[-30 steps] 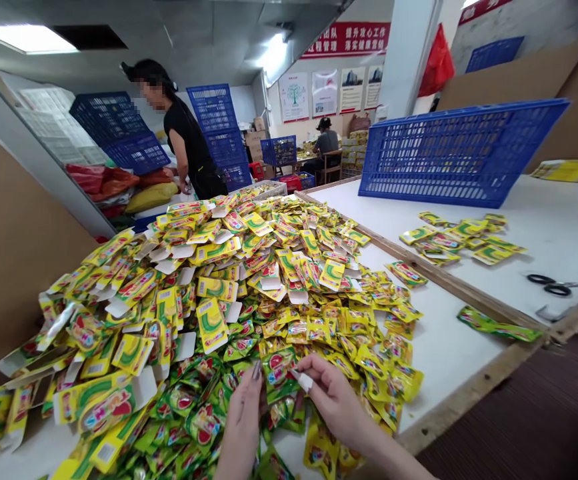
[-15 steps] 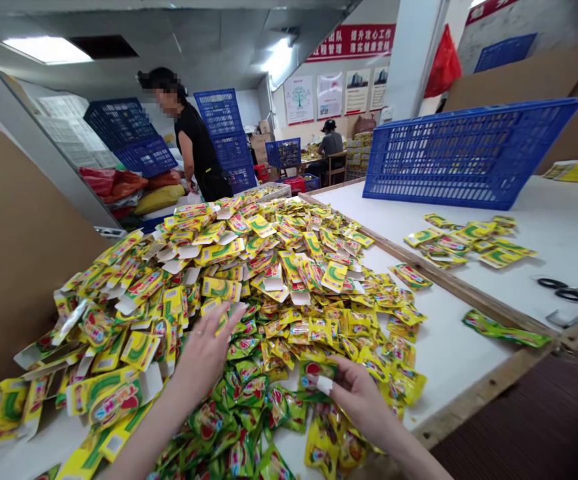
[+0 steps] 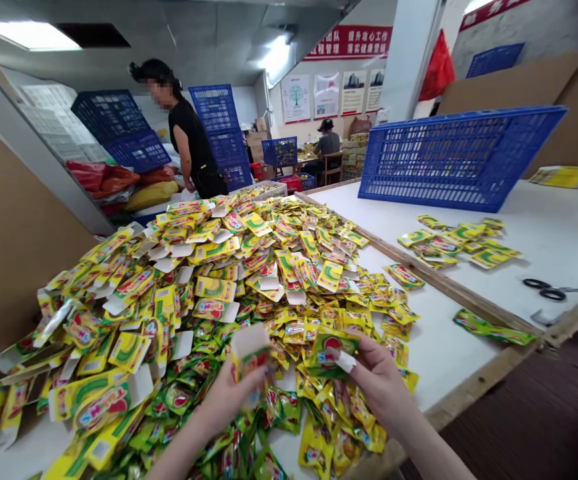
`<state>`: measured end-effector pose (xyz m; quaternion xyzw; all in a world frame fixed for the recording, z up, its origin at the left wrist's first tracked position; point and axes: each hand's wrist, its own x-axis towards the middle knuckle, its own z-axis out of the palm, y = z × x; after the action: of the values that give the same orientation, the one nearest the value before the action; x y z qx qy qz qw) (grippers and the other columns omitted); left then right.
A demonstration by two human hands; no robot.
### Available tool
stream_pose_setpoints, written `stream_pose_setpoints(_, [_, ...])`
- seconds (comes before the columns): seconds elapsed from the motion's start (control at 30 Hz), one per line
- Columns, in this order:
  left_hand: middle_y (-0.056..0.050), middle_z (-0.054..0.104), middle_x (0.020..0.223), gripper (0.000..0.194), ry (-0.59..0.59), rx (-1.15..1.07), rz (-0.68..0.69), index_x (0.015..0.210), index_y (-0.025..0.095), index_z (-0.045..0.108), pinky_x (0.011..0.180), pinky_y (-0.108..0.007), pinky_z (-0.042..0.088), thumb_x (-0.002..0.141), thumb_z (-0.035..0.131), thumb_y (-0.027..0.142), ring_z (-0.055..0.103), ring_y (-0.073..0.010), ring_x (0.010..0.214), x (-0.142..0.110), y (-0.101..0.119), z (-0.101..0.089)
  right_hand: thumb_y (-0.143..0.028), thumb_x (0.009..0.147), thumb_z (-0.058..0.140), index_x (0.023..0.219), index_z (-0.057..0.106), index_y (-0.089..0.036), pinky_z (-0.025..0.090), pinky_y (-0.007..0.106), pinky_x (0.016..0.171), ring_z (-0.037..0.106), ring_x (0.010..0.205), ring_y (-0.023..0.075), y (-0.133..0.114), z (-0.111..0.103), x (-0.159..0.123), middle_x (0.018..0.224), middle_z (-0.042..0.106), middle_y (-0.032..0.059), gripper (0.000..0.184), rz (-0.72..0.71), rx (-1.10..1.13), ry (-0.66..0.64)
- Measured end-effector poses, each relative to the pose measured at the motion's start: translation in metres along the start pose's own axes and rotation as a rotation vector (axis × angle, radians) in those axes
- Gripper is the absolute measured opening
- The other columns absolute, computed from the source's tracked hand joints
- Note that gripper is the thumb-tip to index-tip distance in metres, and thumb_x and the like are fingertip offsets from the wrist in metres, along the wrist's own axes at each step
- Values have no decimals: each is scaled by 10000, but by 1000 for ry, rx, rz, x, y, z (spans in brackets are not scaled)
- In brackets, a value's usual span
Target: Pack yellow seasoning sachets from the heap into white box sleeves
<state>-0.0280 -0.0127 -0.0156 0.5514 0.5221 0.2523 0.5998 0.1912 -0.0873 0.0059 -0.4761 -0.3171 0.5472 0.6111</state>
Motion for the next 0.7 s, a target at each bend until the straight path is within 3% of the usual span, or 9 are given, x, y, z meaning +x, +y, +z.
stream_pose_setpoints(0.1, [-55, 700, 795, 378, -178, -269, -94, 901, 154, 574, 723, -319, 514, 607, 710, 348, 653, -207, 740, -27, 4, 40, -280, 751, 630, 926, 612, -244, 479, 216, 389, 574, 501, 102, -13, 15, 3, 876, 595, 14, 179, -171, -101, -101])
stream_pose_setpoints(0.17, [-18, 671, 713, 338, -221, -307, -65, 863, 157, 580, 666, -288, 507, 597, 722, 310, 629, -180, 675, -38, 11, 53, -194, 772, 580, 929, 631, -253, 518, 256, 576, 600, 704, 142, -19, 22, 4, 952, 580, 31, 175, -317, -283, -189])
stream_pose_setpoints(0.23, [-5, 652, 698, 315, -249, -246, -29, 867, 158, 588, 647, -269, 496, 598, 718, 259, 606, -172, 671, -42, 18, 55, -120, 787, 525, 939, 644, -255, 482, 277, 743, 564, 857, 160, -25, 24, 2, 930, 572, 33, 235, -378, -511, -302])
stream_pose_setpoints(0.3, [-16, 660, 778, 328, -292, -149, -5, 923, 161, 589, 682, -262, 487, 616, 695, 209, 597, -179, 736, -44, 21, 53, -59, 790, 466, 949, 644, -252, 451, 268, 778, 543, 879, 153, -33, 25, -2, 908, 555, 29, 306, -323, -724, -429])
stream_pose_setpoints(0.43, [-43, 648, 926, 413, -453, -53, 19, 1073, 165, 541, 730, -270, 473, 669, 626, 166, 594, -198, 824, -45, 17, 51, 1, 744, 409, 921, 640, -231, 449, 269, 700, 552, 798, 160, -48, 26, -16, 899, 533, 39, 371, -175, -1122, -617])
stream_pose_setpoints(0.5, [-51, 647, 934, 443, -488, -69, 42, 1111, 167, 529, 743, -289, 474, 675, 609, 168, 598, -217, 849, -47, 11, 54, -11, 739, 407, 940, 624, -229, 454, 277, 696, 565, 793, 168, -51, 24, -22, 928, 545, 46, 367, -135, -1172, -683])
stream_pose_setpoints(0.6, [-61, 654, 948, 477, -497, -156, 52, 1105, 182, 552, 804, -353, 478, 642, 650, 248, 599, -265, 923, -48, 1, 58, -3, 700, 421, 1020, 563, -257, 458, 262, 748, 568, 856, 161, -46, 13, -29, 963, 583, 26, 433, -148, -1015, -614])
stream_pose_setpoints(0.7, [-47, 659, 987, 571, -517, -182, 51, 1091, 229, 583, 919, -398, 427, 550, 721, 347, 567, -302, 1027, -49, -8, 60, -33, 706, 440, 820, 596, -259, 469, 259, 630, 578, 725, 164, -34, 0, -36, 791, 597, 14, 297, -250, -927, -443])
